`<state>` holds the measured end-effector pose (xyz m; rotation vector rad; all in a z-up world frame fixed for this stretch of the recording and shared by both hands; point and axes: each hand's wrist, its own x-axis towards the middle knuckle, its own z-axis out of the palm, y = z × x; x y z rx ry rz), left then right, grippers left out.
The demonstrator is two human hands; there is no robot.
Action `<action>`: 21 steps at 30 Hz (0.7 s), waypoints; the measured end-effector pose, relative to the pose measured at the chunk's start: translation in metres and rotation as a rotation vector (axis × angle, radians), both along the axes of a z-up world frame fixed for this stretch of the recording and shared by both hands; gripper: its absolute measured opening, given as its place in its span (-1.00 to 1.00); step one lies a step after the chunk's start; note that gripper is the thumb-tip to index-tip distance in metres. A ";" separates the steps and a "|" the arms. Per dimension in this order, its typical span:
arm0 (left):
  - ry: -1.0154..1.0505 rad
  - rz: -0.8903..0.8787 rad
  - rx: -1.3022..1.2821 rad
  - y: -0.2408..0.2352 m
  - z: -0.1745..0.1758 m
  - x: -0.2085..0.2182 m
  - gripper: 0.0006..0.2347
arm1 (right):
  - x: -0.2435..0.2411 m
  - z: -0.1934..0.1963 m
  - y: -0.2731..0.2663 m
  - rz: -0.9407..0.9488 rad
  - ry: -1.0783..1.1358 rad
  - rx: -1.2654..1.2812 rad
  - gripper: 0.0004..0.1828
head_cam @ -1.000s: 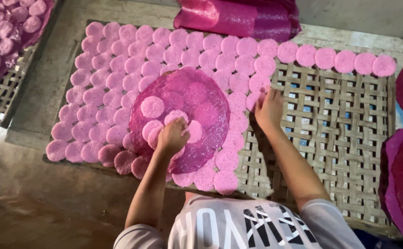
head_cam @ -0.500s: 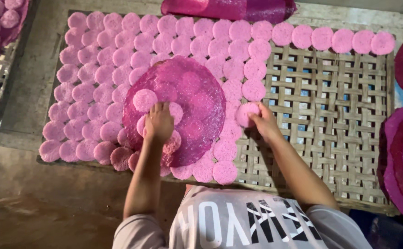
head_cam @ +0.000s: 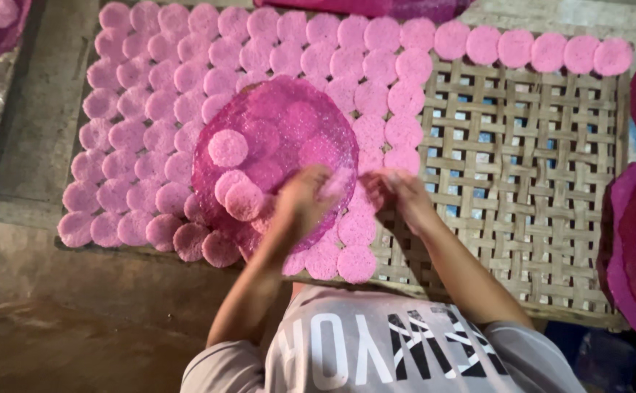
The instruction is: The person arranges pink circular discs onto a woven mat, picking them from a pile and placing them in rows. The person also moves a pink fabric sheet to access more discs and continues the arrangement process.
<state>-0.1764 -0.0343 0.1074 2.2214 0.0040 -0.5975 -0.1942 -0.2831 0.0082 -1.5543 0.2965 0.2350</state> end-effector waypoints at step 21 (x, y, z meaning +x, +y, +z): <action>-0.234 0.402 0.531 0.161 -0.095 -0.002 -0.38 | -0.032 -0.013 -0.011 0.007 -0.585 -0.814 -0.50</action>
